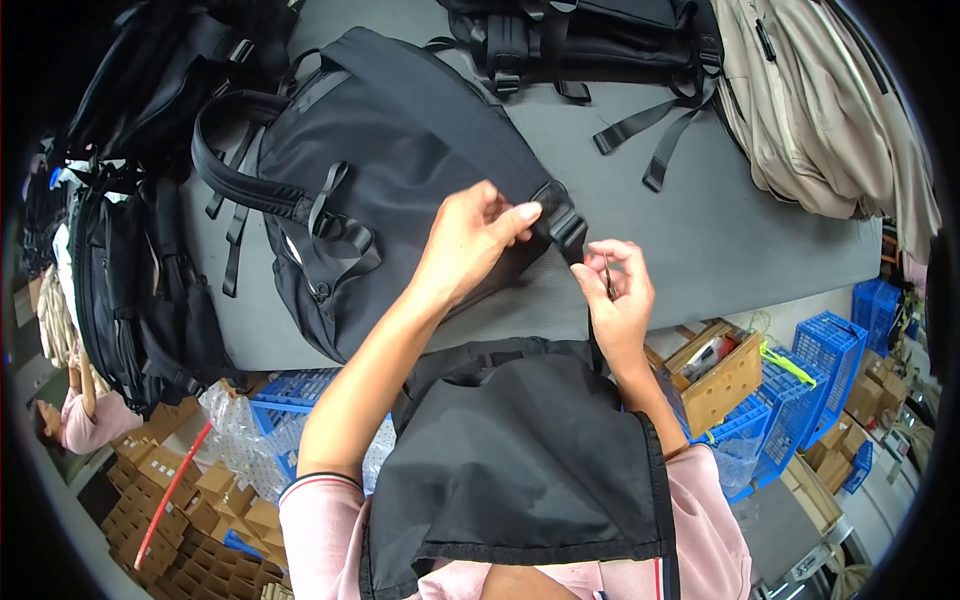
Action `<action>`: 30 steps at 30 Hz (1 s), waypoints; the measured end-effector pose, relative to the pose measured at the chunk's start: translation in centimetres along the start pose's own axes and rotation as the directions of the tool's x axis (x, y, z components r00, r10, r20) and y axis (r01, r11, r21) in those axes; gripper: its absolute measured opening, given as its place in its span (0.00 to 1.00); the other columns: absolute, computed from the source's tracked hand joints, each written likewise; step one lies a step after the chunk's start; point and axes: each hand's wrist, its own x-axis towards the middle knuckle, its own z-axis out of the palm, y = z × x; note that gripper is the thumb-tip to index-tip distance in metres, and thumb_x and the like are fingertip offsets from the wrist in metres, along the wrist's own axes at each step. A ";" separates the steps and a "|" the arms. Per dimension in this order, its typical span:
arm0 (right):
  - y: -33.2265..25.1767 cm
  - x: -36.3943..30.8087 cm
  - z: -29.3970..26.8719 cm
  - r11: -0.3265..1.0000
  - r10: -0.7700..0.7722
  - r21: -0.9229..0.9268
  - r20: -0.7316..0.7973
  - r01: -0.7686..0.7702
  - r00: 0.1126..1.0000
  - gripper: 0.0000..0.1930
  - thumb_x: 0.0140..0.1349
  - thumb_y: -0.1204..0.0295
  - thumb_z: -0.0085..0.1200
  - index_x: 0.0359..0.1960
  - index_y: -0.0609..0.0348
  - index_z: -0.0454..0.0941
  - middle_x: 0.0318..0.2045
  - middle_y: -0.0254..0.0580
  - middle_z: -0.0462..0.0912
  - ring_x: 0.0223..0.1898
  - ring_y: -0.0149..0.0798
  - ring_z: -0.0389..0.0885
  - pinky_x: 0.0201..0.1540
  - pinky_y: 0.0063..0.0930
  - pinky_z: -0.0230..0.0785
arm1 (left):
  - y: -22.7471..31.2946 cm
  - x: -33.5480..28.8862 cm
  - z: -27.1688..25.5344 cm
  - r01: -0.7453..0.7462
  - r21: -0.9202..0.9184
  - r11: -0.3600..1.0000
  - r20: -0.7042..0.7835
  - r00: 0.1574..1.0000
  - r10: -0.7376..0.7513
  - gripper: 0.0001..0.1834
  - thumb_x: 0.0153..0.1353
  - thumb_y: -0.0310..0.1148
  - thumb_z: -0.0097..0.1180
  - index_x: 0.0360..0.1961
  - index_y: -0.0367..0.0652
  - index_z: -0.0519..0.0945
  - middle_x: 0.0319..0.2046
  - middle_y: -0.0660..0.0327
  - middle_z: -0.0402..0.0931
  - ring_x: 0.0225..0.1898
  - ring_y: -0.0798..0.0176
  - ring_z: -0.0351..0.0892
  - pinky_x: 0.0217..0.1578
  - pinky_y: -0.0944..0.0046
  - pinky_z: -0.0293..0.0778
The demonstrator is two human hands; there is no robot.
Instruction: Trimming loose threads from black backpacks using small snips.
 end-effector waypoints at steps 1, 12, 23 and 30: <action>-0.5 -0.1 -0.2 0.994 -0.049 -0.094 0.019 0.051 0.999 0.11 0.54 0.79 0.59 0.39 0.63 0.75 0.29 0.37 0.74 0.26 0.23 0.72 0.28 0.16 0.67 | 0.6 0.7 0.0 -0.058 0.075 0.996 0.016 0.998 0.056 0.12 0.58 0.34 0.59 0.27 0.35 0.74 0.24 0.62 0.76 0.27 0.73 0.73 0.29 0.72 0.68; 0.6 3.0 1.9 0.980 0.001 -0.197 0.100 0.019 0.995 0.09 0.56 0.79 0.56 0.39 0.62 0.76 0.28 0.40 0.78 0.19 0.28 0.75 0.20 0.22 0.66 | 0.2 4.8 -1.6 -0.354 0.804 0.477 0.214 0.922 0.323 0.15 0.50 0.33 0.60 0.40 0.40 0.81 0.44 0.59 0.74 0.52 0.58 0.68 0.54 0.61 0.60; 0.8 0.3 4.1 0.814 0.461 0.343 0.111 -0.469 0.880 0.23 0.48 0.74 0.66 0.43 0.64 0.66 0.34 0.35 0.73 0.30 0.21 0.71 0.27 0.14 0.66 | 0.5 5.7 -0.8 -0.778 0.552 0.301 0.637 0.626 0.450 0.10 0.51 0.33 0.59 0.29 0.38 0.75 0.27 0.55 0.77 0.35 0.51 0.76 0.40 0.57 0.68; -1.6 1.3 3.4 0.716 0.459 0.565 0.061 -0.410 0.887 0.22 0.48 0.79 0.63 0.45 0.66 0.69 0.32 0.29 0.72 0.29 0.19 0.65 0.33 0.13 0.62 | 4.2 4.4 0.5 -0.568 0.714 0.409 0.428 0.816 0.388 0.13 0.56 0.37 0.56 0.33 0.37 0.73 0.19 0.52 0.73 0.30 0.47 0.75 0.35 0.53 0.69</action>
